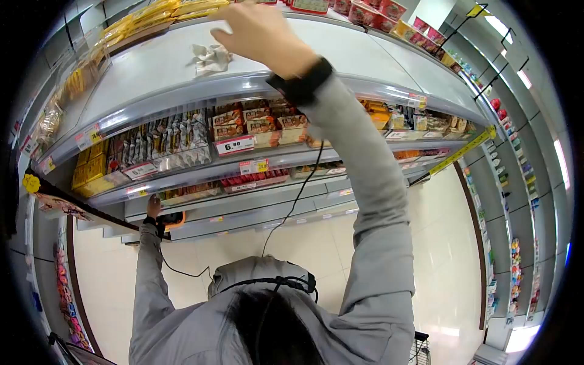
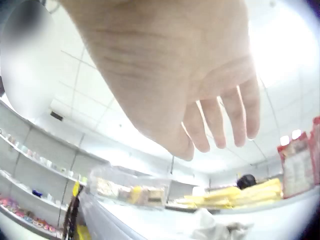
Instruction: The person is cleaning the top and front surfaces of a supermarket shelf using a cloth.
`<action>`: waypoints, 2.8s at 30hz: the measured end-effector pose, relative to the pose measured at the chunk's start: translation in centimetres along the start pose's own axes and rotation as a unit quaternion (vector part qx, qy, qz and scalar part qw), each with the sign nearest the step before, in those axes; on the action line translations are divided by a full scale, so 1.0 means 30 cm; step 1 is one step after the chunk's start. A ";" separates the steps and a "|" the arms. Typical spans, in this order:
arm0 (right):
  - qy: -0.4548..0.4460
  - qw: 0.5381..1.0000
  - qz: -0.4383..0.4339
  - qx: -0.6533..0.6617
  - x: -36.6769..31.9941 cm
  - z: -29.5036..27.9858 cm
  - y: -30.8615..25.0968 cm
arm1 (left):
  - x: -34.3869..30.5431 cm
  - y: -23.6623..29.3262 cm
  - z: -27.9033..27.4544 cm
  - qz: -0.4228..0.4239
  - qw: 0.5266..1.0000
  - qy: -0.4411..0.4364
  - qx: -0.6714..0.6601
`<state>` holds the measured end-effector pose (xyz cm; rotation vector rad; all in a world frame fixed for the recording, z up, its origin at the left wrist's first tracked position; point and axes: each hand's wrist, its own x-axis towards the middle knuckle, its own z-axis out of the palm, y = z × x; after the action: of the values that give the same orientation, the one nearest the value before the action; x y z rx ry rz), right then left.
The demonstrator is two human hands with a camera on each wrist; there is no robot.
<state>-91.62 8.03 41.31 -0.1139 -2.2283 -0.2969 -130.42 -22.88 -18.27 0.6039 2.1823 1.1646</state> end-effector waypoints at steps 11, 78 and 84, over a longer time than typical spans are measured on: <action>-0.280 0.582 0.561 0.518 -1.292 0.127 -0.166 | -0.210 -0.073 0.425 0.006 0.975 -0.096 -0.202; -0.171 0.783 0.590 0.098 -1.815 0.772 0.133 | -0.122 0.322 1.158 -0.108 0.948 -0.099 -0.281; -0.154 0.812 0.559 0.066 -1.808 0.747 0.105 | -0.175 0.400 1.148 -0.153 0.942 -0.087 -0.286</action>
<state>-74.17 17.85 -13.96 -1.4105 -2.0738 0.5633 -101.85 0.11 -21.93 0.1038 1.6002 1.4191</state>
